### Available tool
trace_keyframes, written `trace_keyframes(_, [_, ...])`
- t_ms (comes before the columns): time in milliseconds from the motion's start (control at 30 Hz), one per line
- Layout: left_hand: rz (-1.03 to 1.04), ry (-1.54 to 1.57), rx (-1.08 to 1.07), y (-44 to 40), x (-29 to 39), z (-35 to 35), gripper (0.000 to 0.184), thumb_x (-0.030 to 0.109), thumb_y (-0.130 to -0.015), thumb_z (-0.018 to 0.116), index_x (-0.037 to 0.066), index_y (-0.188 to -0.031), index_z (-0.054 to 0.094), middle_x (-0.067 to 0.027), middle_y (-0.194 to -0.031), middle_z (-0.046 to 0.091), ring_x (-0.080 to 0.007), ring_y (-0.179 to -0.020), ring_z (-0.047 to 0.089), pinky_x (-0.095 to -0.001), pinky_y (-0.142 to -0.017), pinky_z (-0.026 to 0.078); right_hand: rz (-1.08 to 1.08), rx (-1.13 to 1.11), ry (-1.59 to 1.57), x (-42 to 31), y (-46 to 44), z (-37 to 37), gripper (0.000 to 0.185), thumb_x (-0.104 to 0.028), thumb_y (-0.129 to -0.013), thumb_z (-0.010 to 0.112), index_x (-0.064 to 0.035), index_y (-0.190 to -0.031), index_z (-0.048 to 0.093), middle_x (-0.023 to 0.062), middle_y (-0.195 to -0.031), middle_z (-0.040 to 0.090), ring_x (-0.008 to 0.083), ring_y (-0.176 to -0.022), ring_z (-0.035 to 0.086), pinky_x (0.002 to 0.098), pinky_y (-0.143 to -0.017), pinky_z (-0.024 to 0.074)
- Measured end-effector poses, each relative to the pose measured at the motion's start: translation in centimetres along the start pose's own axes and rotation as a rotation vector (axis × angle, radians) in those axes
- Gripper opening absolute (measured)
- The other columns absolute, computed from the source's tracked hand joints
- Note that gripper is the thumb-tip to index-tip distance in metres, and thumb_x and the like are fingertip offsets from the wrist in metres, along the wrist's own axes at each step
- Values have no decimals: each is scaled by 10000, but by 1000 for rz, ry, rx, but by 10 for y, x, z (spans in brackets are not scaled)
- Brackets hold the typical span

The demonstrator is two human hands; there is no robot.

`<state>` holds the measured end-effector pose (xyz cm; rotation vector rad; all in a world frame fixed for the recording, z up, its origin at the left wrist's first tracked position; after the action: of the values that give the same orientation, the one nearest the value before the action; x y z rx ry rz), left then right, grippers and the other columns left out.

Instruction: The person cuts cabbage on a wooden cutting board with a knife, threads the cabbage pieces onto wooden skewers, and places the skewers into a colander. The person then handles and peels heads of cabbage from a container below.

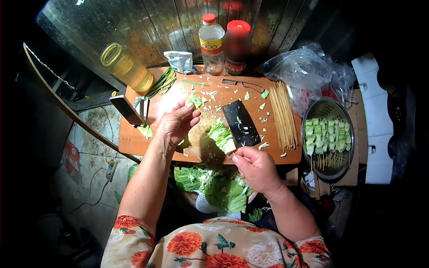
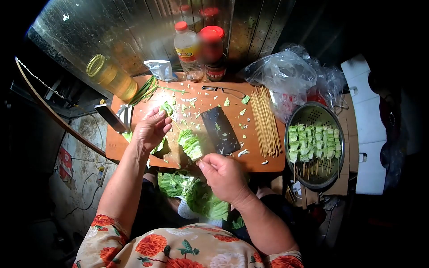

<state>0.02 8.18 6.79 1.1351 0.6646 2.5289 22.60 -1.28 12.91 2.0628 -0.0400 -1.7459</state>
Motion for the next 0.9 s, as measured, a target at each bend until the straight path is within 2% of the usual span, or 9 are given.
trace_keyframes(67, [7,-37,3,-1,0,0,256,71,-867,667,83,-1099,561,-40,-918,648,-178,-799,656,-299,-696,568,41,-18,-41,3,0,0,162,-161,-910,606,-11,-858,633,22,-608,558,70,-566,499,274,-545,440])
trace_keyframes(133, [14,-73,6,-1,-1,1,259,71,-865,670,79,-1099,558,-42,-918,646,-179,-797,656,-301,-692,569,-53,-61,22,5,-2,2,166,-131,-960,553,9,-974,641,-57,-675,512,12,-544,424,187,-491,359])
trace_keyframes(167, [48,-114,9,0,0,3,247,73,-864,672,71,-1086,563,-47,-908,648,-180,-779,655,-301,-683,569,-52,-61,22,4,-2,1,166,-131,-960,553,9,-974,641,-57,-675,512,12,-544,424,187,-491,359])
trace_keyframes(433, [380,-447,3,20,5,30,185,23,-863,663,14,-1028,582,-79,-916,671,-153,-741,651,-280,-678,557,-143,84,248,-5,3,1,145,-95,-923,579,35,-942,641,20,-788,650,57,-715,561,230,-656,466])
trace_keyframes(567, [411,-681,-210,32,-11,39,181,9,-864,641,1,-1042,610,-59,-941,661,-127,-819,633,-283,-749,548,-203,120,217,-3,0,2,138,-90,-916,580,33,-934,642,38,-781,657,59,-701,562,234,-647,467])
trace_keyframes(633, [342,-611,-251,41,-17,49,205,31,-849,589,-18,-1042,636,-28,-900,651,-83,-806,586,-236,-741,486,-232,211,183,-1,-2,-1,137,-145,-871,608,-12,-865,640,176,-722,634,318,-675,655,358,-606,494])
trace_keyframes(733, [315,-643,-224,38,-21,46,228,29,-838,581,-24,-1055,628,-29,-902,649,-85,-804,586,-238,-747,487,-196,209,191,-2,0,-2,144,-150,-865,607,-10,-847,637,186,-731,635,336,-698,658,373,-614,495])
trace_keyframes(833, [296,-725,-256,31,-25,40,228,10,-872,557,-3,-1096,601,-47,-946,643,-120,-867,612,-284,-818,516,-192,200,215,0,-2,-3,147,-155,-866,604,-14,-837,634,185,-728,631,346,-697,649,378,-615,494])
trace_keyframes(900, [319,-688,-318,27,-26,39,281,-1,-871,546,0,-1150,577,-60,-1011,635,-131,-954,597,-279,-879,480,-167,190,227,0,-3,-4,147,-158,-866,603,-16,-834,632,183,-728,631,349,-697,646,380,-613,492])
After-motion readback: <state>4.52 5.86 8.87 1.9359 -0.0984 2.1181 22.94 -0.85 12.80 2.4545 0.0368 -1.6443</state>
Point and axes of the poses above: each hand's wrist, its own y-axis away from the middle knuckle, its own z-axis out of the palm, x = y × z, the point moved 5 cm from there along -y, towards the middle knuckle
